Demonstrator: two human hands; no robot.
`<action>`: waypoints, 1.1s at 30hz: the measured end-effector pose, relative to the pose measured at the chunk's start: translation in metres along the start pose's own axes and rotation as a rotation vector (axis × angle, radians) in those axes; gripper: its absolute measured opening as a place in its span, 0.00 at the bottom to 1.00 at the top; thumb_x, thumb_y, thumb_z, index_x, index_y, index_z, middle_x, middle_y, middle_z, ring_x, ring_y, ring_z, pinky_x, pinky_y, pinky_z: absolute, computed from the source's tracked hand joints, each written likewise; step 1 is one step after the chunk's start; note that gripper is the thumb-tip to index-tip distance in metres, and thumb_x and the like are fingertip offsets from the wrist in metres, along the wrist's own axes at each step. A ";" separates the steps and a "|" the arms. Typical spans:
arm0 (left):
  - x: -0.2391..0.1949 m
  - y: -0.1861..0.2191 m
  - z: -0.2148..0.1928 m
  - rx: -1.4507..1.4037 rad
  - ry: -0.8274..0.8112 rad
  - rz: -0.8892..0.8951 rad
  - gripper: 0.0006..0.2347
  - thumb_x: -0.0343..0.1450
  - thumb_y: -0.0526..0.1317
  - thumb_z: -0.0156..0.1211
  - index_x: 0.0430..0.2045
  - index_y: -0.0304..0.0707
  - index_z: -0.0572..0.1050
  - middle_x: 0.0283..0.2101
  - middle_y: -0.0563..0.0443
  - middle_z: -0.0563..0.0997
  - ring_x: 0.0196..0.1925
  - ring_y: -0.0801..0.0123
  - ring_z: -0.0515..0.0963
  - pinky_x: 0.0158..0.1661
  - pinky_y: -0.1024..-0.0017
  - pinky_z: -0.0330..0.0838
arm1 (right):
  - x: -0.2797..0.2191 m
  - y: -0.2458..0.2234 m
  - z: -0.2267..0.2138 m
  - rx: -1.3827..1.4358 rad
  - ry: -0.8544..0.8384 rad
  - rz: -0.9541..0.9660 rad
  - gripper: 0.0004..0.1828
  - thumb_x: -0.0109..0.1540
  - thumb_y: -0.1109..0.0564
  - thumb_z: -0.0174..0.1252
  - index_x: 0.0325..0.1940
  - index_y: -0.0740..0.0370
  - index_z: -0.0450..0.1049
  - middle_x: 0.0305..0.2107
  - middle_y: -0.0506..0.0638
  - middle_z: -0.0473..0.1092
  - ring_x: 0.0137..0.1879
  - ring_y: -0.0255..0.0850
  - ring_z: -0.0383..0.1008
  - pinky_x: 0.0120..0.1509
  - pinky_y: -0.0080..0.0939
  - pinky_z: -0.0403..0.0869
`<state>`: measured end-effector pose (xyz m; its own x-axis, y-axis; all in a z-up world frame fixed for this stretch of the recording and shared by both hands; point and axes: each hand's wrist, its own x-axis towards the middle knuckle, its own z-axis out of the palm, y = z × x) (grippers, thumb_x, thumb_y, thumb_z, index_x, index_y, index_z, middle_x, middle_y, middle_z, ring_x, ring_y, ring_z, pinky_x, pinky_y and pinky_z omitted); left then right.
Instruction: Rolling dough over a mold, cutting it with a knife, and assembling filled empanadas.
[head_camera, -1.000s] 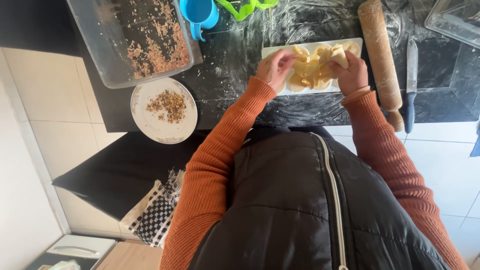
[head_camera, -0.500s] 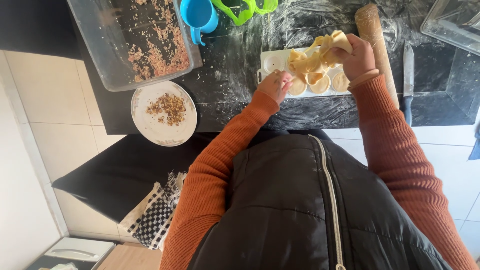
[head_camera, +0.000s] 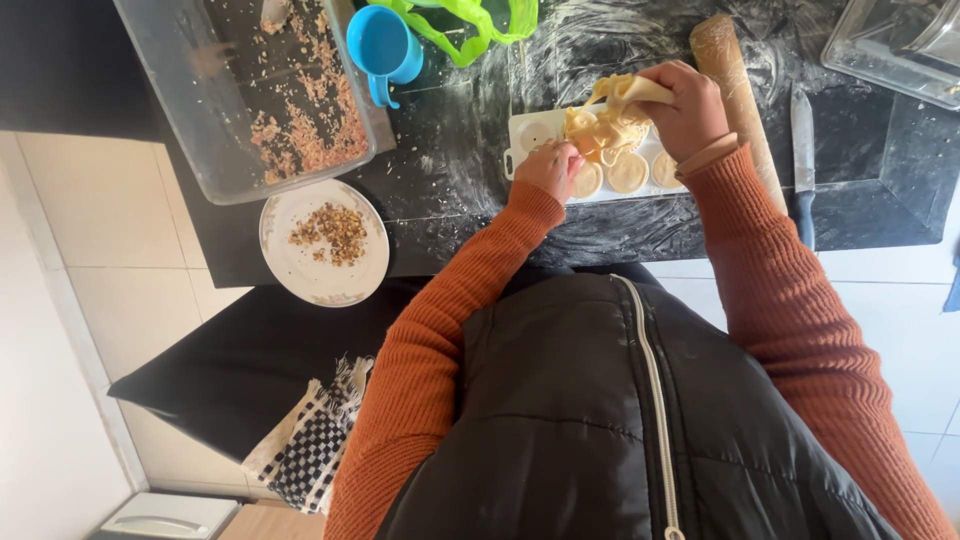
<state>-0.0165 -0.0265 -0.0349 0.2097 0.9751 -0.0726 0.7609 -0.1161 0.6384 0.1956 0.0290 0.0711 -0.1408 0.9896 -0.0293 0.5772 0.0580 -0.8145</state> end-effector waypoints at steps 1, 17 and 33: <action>0.001 0.001 0.000 0.000 -0.003 0.002 0.06 0.69 0.43 0.64 0.28 0.41 0.79 0.33 0.47 0.81 0.34 0.55 0.82 0.35 0.60 0.76 | 0.001 -0.002 -0.001 0.000 0.002 0.003 0.10 0.65 0.63 0.67 0.50 0.66 0.79 0.42 0.53 0.77 0.45 0.41 0.79 0.50 0.39 0.77; 0.027 -0.014 0.032 0.228 0.048 0.212 0.12 0.70 0.49 0.62 0.31 0.37 0.75 0.34 0.46 0.82 0.34 0.59 0.83 0.32 0.65 0.78 | 0.002 0.015 -0.014 0.010 0.074 -0.095 0.12 0.64 0.68 0.68 0.51 0.67 0.78 0.45 0.53 0.76 0.50 0.42 0.78 0.55 0.38 0.78; 0.058 -0.029 0.046 0.357 0.042 0.615 0.24 0.60 0.55 0.71 0.39 0.40 0.69 0.41 0.45 0.78 0.42 0.59 0.80 0.40 0.64 0.76 | -0.004 0.013 -0.012 0.039 0.090 -0.099 0.14 0.62 0.70 0.68 0.51 0.68 0.78 0.46 0.54 0.75 0.51 0.43 0.78 0.55 0.37 0.78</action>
<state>0.0019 0.0247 -0.0931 0.6473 0.7184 0.2548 0.6683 -0.6957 0.2635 0.2133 0.0275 0.0677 -0.1216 0.9872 0.1032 0.5318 0.1526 -0.8330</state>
